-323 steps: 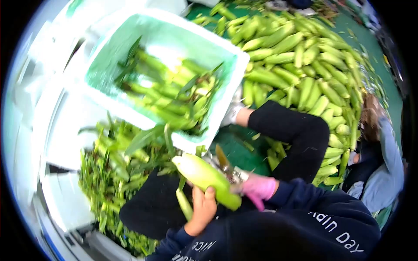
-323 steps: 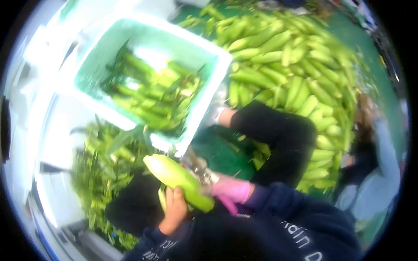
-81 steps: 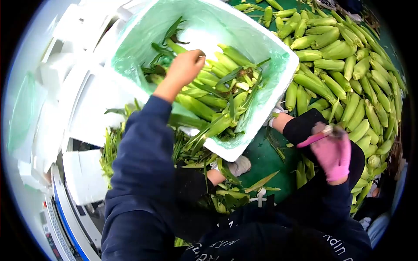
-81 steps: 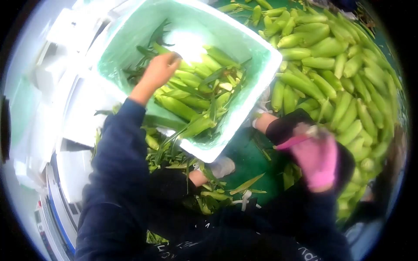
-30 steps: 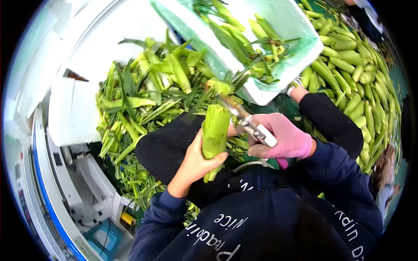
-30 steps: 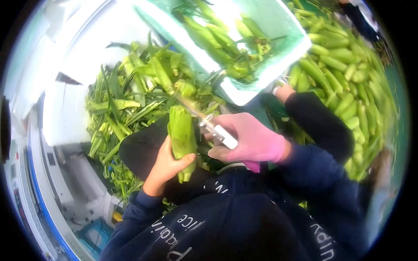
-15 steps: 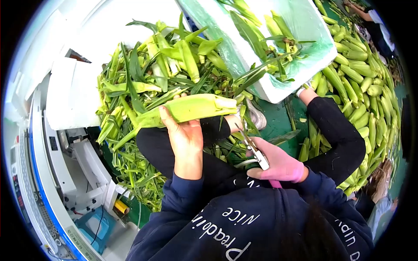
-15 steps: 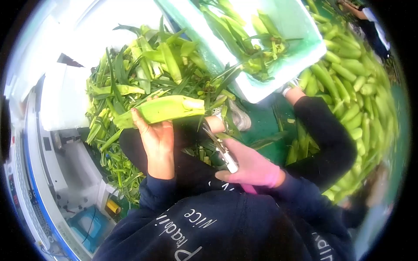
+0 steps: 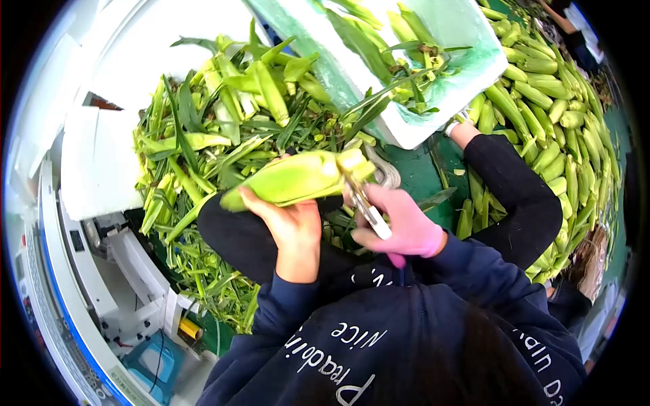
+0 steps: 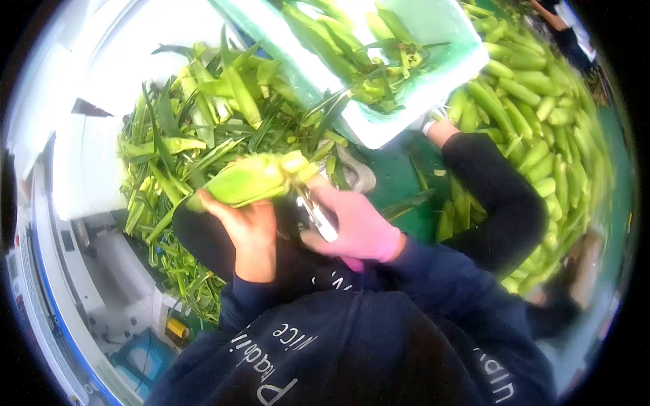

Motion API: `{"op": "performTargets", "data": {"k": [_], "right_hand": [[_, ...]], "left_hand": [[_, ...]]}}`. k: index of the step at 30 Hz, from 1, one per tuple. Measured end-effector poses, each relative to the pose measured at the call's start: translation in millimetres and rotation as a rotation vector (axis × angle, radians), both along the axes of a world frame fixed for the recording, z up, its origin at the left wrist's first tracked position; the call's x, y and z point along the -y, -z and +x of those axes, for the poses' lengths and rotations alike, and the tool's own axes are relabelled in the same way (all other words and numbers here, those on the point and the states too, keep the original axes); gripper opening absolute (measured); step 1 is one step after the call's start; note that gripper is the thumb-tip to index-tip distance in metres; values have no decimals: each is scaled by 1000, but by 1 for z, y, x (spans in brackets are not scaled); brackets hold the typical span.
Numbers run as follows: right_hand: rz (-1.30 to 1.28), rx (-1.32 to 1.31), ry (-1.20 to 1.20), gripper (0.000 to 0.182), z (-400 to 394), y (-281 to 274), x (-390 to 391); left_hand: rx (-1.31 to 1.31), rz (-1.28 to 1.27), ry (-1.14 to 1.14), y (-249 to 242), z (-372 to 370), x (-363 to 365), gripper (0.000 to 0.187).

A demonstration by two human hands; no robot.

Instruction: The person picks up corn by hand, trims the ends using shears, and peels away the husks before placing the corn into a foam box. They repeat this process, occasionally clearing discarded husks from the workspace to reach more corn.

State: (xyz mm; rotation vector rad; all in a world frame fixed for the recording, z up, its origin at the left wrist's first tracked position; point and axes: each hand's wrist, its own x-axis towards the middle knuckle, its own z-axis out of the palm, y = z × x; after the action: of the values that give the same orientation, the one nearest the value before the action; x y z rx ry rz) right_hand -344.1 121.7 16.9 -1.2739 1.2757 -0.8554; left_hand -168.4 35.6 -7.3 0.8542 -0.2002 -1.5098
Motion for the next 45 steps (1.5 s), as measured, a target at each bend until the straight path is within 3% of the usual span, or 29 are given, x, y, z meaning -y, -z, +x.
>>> {"op": "performTargets", "data": {"k": [1,3,4,6,7,9,10,11,13,15,18,19,21,23,24,25,27,28,29,30,31,33,34,38,39,41,45], "right_hand": [[-107,114,-210,42,-4,2,-2],[117,163,-568,42,2,-15,-12],[157,254,-667,44,4,-15,-15],[281,472,-836,55,-8,-20,-13],[368,563,-820,68,-23,-32,-5],[585,827,-660,62,-28,-47,-4],[331,713,-782,72,-21,-43,10],[267,592,-820,78,-22,-50,22],[154,662,-679,68,-14,-66,46],[134,929,-408,56,-13,-46,73],[2,1267,16,47,3,-35,111],[99,1339,286,46,13,-12,120],[561,1124,-51,35,9,73,106],[622,662,-224,31,14,57,59],[666,620,-353,32,13,89,35],[785,666,-312,35,14,80,19],[655,570,-343,36,-3,59,5],[407,340,-327,35,-12,42,2],[157,103,-297,37,-24,20,1],[213,-100,-266,40,-32,-13,0],[215,7,-272,41,-42,-26,-4],[429,649,-206,41,-59,-27,-22],[475,787,-173,41,-64,-33,-28],[340,476,160,37,-61,-57,-48],[429,523,219,33,-64,-74,-47],[322,618,334,31,-64,-69,-52],[373,526,259,34,-76,-65,-57]], "left_hand": [[-189,155,113,0,11,5,72],[-941,183,581,24,29,10,75],[-906,190,645,10,26,3,81],[-1083,-385,988,16,34,16,88],[-1052,-498,990,14,41,19,90],[-816,-413,847,10,56,15,96],[-684,-297,788,11,62,8,99],[-631,-112,812,4,73,-4,101],[-548,279,816,-9,95,-28,105],[-568,170,962,11,100,-44,107],[-205,-50,929,10,102,-51,97],[-60,-87,870,5,100,-53,94],[116,-176,807,-6,90,-55,91],[245,-271,728,-14,82,-57,91],[204,-347,789,-16,85,-53,90],[148,-346,807,-21,86,-50,93],[490,-406,764,-26,83,-47,95],[579,-472,746,-24,79,-43,92],[616,-584,805,-17,77,-32,78],[683,-590,784,-20,68,-29,72],[676,-608,792,-19,58,-26,70],[607,-626,852,-15,37,-21,67],[594,-632,887,-14,28,-21,66],[824,-722,988,-16,-5,-19,70],[894,-781,986,-16,-13,-18,70],[1043,-911,1018,-27,-27,-15,66],[1223,-1080,1014,-29,-47,-19,65]]}}
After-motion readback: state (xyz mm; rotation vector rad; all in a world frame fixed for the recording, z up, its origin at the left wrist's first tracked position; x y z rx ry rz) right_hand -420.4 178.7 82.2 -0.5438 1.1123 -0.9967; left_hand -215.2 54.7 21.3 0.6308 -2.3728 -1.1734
